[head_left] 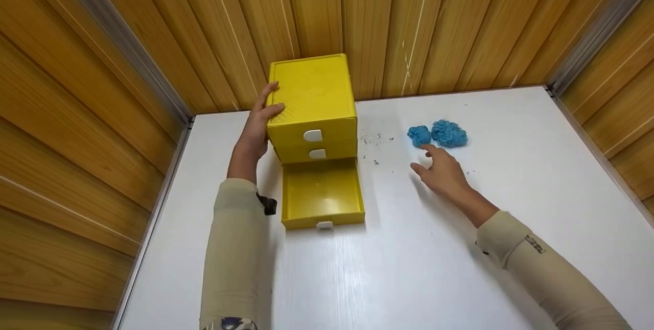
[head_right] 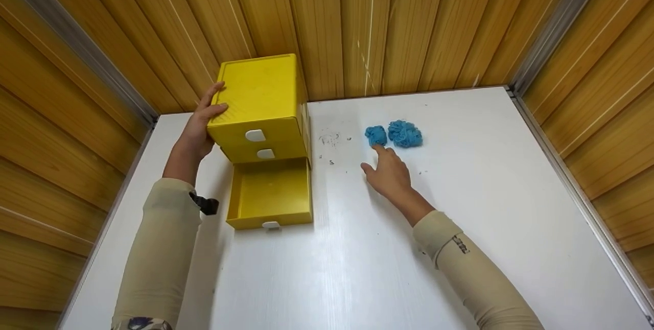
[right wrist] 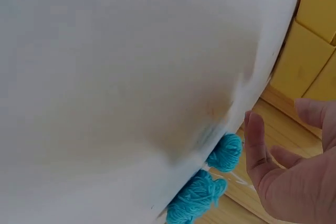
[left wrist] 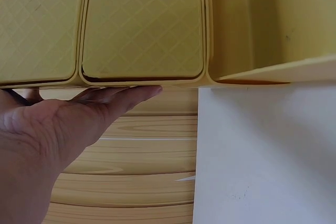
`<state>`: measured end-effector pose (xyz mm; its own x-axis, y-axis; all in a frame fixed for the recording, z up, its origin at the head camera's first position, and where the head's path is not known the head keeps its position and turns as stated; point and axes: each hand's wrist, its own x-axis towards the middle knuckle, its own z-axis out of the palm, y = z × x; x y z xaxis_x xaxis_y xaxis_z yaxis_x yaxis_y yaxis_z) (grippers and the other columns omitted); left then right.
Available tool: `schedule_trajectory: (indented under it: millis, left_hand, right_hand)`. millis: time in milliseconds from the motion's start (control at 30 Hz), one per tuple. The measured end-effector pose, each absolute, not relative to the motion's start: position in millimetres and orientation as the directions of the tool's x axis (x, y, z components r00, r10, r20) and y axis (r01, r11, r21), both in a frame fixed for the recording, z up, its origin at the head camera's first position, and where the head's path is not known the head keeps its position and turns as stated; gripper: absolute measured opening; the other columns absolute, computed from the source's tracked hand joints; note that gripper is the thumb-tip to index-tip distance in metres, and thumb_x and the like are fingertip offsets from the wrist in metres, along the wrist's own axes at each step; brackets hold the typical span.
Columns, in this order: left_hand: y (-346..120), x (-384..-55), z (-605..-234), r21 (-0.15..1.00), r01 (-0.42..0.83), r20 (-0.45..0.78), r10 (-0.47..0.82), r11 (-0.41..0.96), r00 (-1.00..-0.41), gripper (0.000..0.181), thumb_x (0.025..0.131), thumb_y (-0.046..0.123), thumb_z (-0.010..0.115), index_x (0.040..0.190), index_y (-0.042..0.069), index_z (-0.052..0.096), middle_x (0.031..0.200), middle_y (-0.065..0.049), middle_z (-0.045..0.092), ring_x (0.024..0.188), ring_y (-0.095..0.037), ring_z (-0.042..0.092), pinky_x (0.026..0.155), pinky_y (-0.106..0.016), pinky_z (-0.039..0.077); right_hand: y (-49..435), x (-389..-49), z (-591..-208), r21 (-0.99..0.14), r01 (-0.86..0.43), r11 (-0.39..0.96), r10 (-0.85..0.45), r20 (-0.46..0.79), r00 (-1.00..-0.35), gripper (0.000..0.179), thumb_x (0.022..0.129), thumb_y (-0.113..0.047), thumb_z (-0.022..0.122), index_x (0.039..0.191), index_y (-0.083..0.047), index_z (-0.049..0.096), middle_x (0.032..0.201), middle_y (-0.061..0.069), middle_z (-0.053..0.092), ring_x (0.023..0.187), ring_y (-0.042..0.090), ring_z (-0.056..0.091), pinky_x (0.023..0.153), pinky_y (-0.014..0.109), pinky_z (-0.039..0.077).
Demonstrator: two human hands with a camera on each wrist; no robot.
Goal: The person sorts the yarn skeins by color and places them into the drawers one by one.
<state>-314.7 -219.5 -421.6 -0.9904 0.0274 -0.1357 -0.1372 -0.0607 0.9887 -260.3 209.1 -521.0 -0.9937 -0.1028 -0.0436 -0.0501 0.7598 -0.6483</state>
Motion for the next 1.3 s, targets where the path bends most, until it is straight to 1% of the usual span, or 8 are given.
schedule_trajectory:
  millis: [133,400,567,733,933,1133,1200,1300]
  left_hand:
    - [-218.1,-314.9,-421.0,0.989,-0.139,-0.138,0.025,-0.056,-0.99,0.064,0.103,0.03,0.057,0.16,0.05,0.037,0.183,0.003,0.003,0.167,-0.03,0.018,0.133,-0.052,0.028]
    - [-216.6,-316.7,-420.7,0.987,-0.158,-0.157,0.031,-0.041,-0.987,0.061,0.104,0.03,0.056,0.158,0.052,0.039,0.183,0.005,0.002,0.166,-0.03,0.02,0.131,-0.051,0.033]
    - [-217.6,-318.1,-420.7,0.987,-0.157,-0.155,0.034,-0.04,-0.987,0.062,0.104,0.03,0.057,0.158,0.053,0.038,0.183,0.005,0.002,0.167,-0.03,0.02,0.131,-0.051,0.033]
    - [-218.1,-317.3,-422.6,0.987,-0.159,-0.158,0.032,-0.036,-0.987,0.062,0.104,0.031,0.057,0.158,0.054,0.038,0.183,0.005,0.002,0.166,-0.03,0.022,0.131,-0.051,0.034]
    - [-217.2,-316.5,-425.9,0.988,-0.152,-0.15,0.034,-0.035,-0.988,0.062,0.103,0.03,0.057,0.158,0.052,0.038,0.183,0.005,0.001,0.167,-0.03,0.018,0.132,-0.052,0.031]
    - [-217.5,-315.4,-423.3,0.989,-0.147,-0.147,0.022,-0.033,-0.989,0.063,0.102,0.03,0.058,0.157,0.052,0.039,0.183,0.005,0.004,0.167,-0.029,0.018,0.133,-0.053,0.029]
    - [-218.5,-314.8,-422.2,0.988,-0.15,-0.149,0.019,-0.035,-0.989,0.063,0.102,0.03,0.058,0.157,0.053,0.039,0.183,0.005,0.003,0.167,-0.029,0.018,0.132,-0.053,0.03]
    - [-219.8,-314.4,-422.0,0.987,-0.153,-0.152,0.022,-0.038,-0.988,0.063,0.102,0.03,0.058,0.157,0.054,0.039,0.183,0.005,0.003,0.167,-0.03,0.019,0.132,-0.052,0.032]
  right_hand:
    - [209.0,-279.6,-523.8,-0.667,-0.023,0.745,-0.055,-0.026,-0.998,0.066,0.105,-0.029,0.065,0.16,0.0,0.043,0.158,0.032,0.05,0.148,0.051,0.047,0.118,0.066,0.043]
    - [209.7,-309.6,-531.9,-0.732,0.094,0.675,0.03,-0.1,-0.995,0.078,0.106,-0.029,0.062,0.166,0.005,0.025,0.173,0.03,0.029,0.162,0.048,0.026,0.13,0.061,0.028]
    - [211.0,-327.2,-537.2,-0.74,0.122,0.661,0.07,-0.102,-0.992,0.079,0.105,-0.03,0.063,0.166,0.002,0.025,0.173,0.028,0.03,0.162,0.047,0.027,0.131,0.06,0.028]
    - [212.8,-341.0,-542.7,-0.733,0.103,0.672,0.057,-0.087,-0.995,0.072,0.106,-0.027,0.063,0.166,-0.002,0.032,0.171,0.027,0.035,0.161,0.046,0.03,0.13,0.059,0.03]
    - [217.8,-346.4,-548.0,-0.744,0.127,0.656,0.057,-0.119,-0.991,0.057,0.107,-0.023,0.061,0.159,-0.004,0.047,0.157,0.027,0.052,0.146,0.042,0.049,0.122,0.058,0.042]
    - [220.6,-348.7,-547.1,-0.753,0.128,0.646,0.015,-0.155,-0.988,0.052,0.107,-0.019,0.061,0.155,-0.004,0.051,0.153,0.025,0.053,0.139,0.037,0.05,0.121,0.054,0.044]
    - [222.0,-350.2,-545.8,-0.761,0.145,0.632,0.0,-0.187,-0.982,0.052,0.106,-0.019,0.062,0.155,-0.005,0.051,0.151,0.024,0.053,0.128,0.034,0.056,0.111,0.05,0.053]
    - [225.6,-352.5,-543.4,-0.783,0.209,0.586,-0.003,-0.259,-0.966,0.051,0.106,-0.022,0.066,0.153,-0.008,0.054,0.145,0.02,0.053,0.1,0.024,0.059,0.084,0.037,0.059]
